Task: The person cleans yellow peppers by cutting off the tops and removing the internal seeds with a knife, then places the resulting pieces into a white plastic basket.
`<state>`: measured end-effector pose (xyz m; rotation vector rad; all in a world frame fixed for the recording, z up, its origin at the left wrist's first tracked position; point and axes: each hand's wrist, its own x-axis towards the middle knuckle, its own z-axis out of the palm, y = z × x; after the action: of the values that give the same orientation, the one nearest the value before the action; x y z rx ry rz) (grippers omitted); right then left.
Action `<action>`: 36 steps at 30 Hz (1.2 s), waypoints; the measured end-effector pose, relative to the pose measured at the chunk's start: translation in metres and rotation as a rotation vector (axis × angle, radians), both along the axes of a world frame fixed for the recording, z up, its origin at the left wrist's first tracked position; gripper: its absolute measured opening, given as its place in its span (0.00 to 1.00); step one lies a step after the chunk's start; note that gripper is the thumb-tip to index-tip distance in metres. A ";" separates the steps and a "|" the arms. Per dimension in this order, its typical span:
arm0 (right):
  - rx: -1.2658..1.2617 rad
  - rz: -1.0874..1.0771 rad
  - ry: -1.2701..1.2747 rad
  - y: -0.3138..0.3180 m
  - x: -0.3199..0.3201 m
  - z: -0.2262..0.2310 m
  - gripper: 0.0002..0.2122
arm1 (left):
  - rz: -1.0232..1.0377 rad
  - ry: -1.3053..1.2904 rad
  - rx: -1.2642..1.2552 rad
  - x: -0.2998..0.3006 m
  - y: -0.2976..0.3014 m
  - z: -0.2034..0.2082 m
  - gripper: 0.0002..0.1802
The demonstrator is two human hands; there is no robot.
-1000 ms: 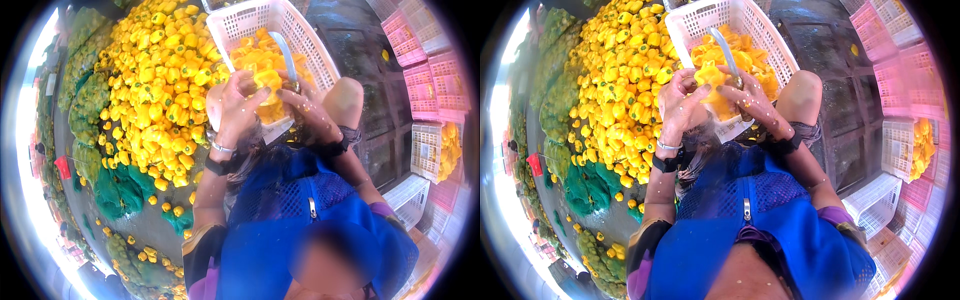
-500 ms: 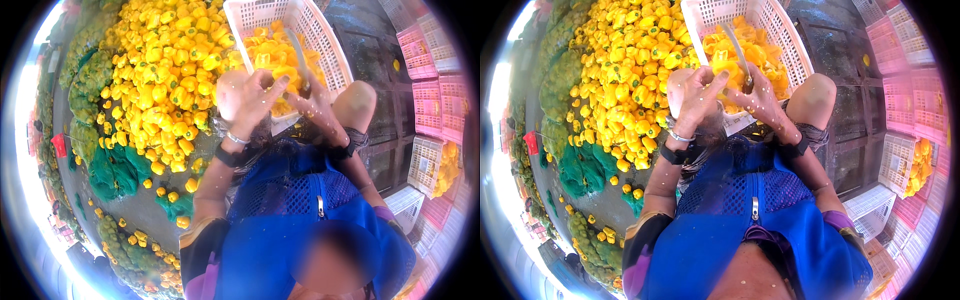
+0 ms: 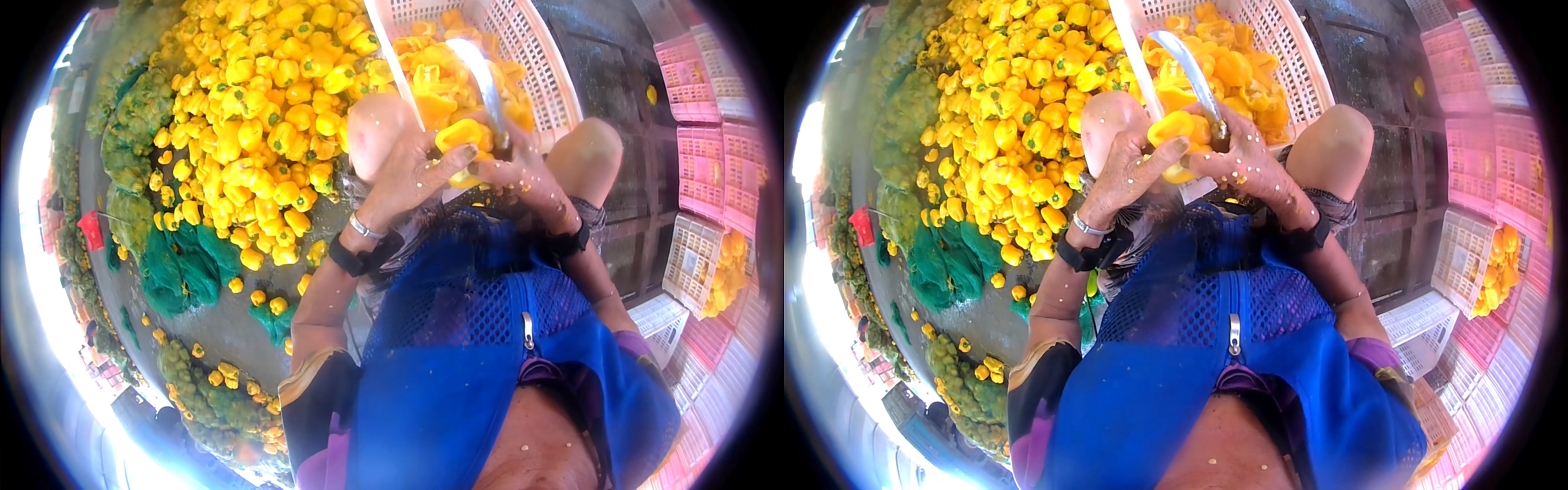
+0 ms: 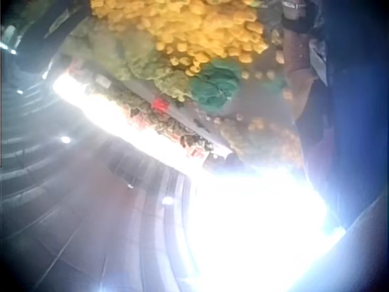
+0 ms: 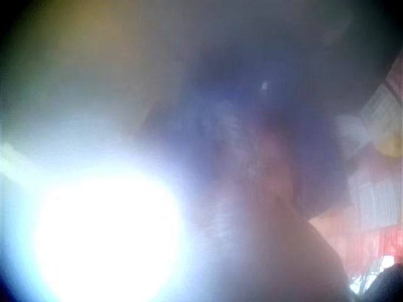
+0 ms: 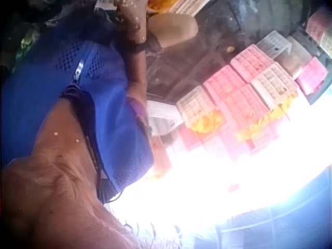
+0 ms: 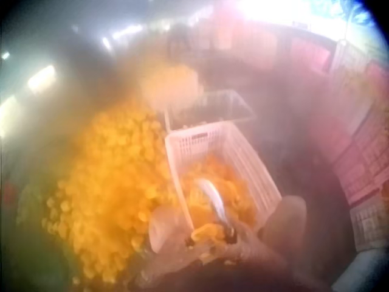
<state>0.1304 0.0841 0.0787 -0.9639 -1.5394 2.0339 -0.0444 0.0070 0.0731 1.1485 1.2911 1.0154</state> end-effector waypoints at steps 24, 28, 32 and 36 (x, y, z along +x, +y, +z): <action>-0.559 -0.305 0.259 0.006 -0.007 0.005 0.14 | 0.141 0.337 0.298 -0.012 0.007 0.001 0.12; -0.570 -0.473 0.248 0.037 0.010 -0.002 0.15 | 0.160 0.967 0.402 -0.051 0.019 0.006 0.12; -0.380 -0.479 0.132 0.051 0.005 -0.023 0.15 | 0.236 0.984 0.270 -0.089 0.078 0.046 0.17; -0.407 -0.468 0.071 0.065 -0.002 -0.063 0.17 | 0.382 0.834 0.435 -0.132 0.186 0.073 0.18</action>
<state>0.1282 0.1492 0.0157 -1.2453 -0.7716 2.0294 -0.1766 0.1931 0.1458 1.8156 2.0660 1.1760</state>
